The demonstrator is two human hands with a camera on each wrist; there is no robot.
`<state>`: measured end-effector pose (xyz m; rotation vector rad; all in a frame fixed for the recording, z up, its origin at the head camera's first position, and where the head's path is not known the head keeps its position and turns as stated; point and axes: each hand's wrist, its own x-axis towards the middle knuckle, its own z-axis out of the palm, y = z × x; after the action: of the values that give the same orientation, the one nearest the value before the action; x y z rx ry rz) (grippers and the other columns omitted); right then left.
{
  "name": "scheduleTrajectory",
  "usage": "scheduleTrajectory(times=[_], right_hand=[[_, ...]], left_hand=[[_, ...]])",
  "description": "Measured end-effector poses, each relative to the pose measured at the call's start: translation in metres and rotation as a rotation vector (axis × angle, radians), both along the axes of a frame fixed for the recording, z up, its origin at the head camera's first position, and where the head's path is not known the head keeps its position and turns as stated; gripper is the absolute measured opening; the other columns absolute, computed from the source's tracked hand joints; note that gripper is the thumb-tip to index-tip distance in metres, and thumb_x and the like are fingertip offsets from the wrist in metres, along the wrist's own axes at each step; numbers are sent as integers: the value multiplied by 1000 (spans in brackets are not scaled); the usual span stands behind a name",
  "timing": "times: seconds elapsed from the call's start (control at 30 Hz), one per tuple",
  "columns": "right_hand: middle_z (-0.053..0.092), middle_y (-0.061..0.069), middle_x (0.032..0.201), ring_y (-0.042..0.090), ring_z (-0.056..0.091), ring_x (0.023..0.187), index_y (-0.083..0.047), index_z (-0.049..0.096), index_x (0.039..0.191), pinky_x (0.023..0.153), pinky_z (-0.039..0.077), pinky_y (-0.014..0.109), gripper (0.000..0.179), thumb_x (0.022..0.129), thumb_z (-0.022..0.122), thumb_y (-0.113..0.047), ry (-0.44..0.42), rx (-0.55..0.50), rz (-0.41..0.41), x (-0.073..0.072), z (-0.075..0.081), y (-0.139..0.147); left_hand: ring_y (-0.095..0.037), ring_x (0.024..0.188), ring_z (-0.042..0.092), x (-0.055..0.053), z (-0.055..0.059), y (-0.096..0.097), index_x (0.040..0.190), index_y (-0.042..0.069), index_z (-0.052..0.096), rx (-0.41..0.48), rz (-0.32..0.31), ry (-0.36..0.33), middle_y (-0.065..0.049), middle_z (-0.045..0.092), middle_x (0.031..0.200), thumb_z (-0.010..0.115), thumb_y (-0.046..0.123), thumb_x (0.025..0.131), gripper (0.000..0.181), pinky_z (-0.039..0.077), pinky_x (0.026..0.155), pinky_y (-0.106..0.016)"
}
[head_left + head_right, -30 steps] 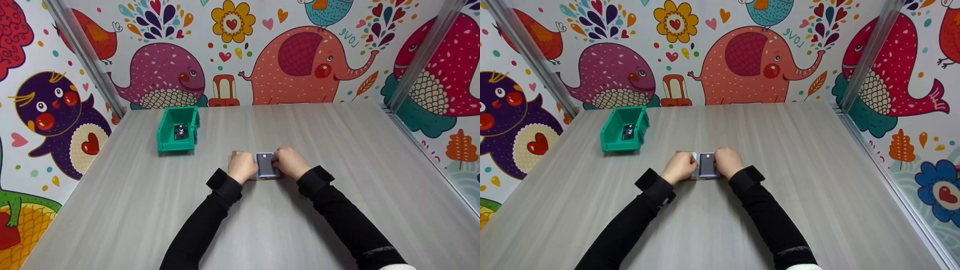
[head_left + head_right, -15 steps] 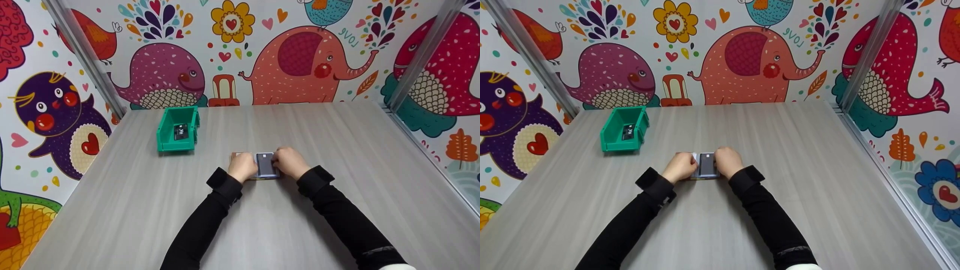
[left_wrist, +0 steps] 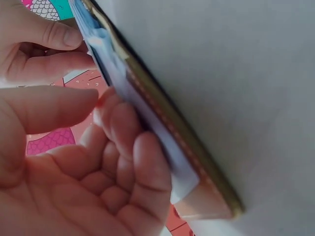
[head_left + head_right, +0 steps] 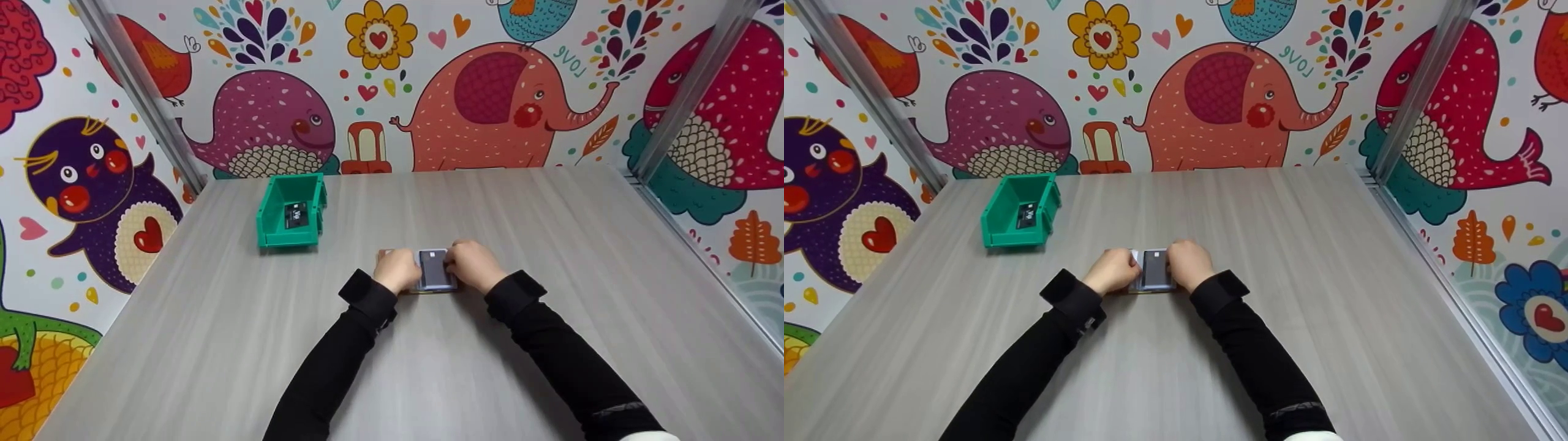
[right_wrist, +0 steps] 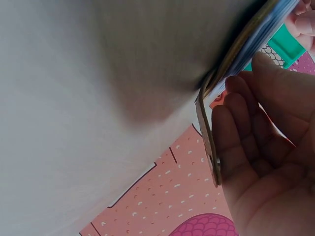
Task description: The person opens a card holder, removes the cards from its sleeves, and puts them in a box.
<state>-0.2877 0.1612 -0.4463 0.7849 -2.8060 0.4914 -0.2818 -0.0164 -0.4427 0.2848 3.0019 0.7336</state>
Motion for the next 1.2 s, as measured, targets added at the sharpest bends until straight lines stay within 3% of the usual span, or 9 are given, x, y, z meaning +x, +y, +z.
scheduleTrajectory(times=[0.23,0.47,0.67,0.93,1.2], right_hand=[[66,13,82,31,65,76,-2,75,77,70,53,43,5,75,78,1,2,8,9,-1,0,0],[66,11,82,30,65,77,-3,76,77,71,53,42,5,75,78,1,-4,5,8,-1,0,0],[66,11,84,30,66,79,-3,77,79,72,53,43,5,76,78,1,-8,19,-8,0,0,-1],[67,11,85,30,65,78,-3,77,80,72,53,44,6,76,77,2,-7,31,-14,0,0,-2],[67,12,86,30,66,80,-4,77,79,72,53,44,5,76,78,1,-24,31,-25,-1,0,-2]], left_hand=[[-24,74,56,-2,2,1,72,6,63,-12,4,-33,-10,70,84,62,8,81,9,30,109,-52],[-23,71,53,-4,4,1,72,6,62,-12,12,-51,-11,69,86,61,10,82,11,39,101,-47],[-24,74,56,-5,4,3,71,7,61,-46,20,-37,-9,69,85,64,16,84,16,34,103,-48],[-27,85,63,-5,3,6,89,2,71,-87,38,-23,-11,72,95,68,26,88,25,33,102,-47],[-30,99,64,-6,3,8,102,0,72,-116,42,-47,-13,71,106,67,30,90,32,30,106,-49]])
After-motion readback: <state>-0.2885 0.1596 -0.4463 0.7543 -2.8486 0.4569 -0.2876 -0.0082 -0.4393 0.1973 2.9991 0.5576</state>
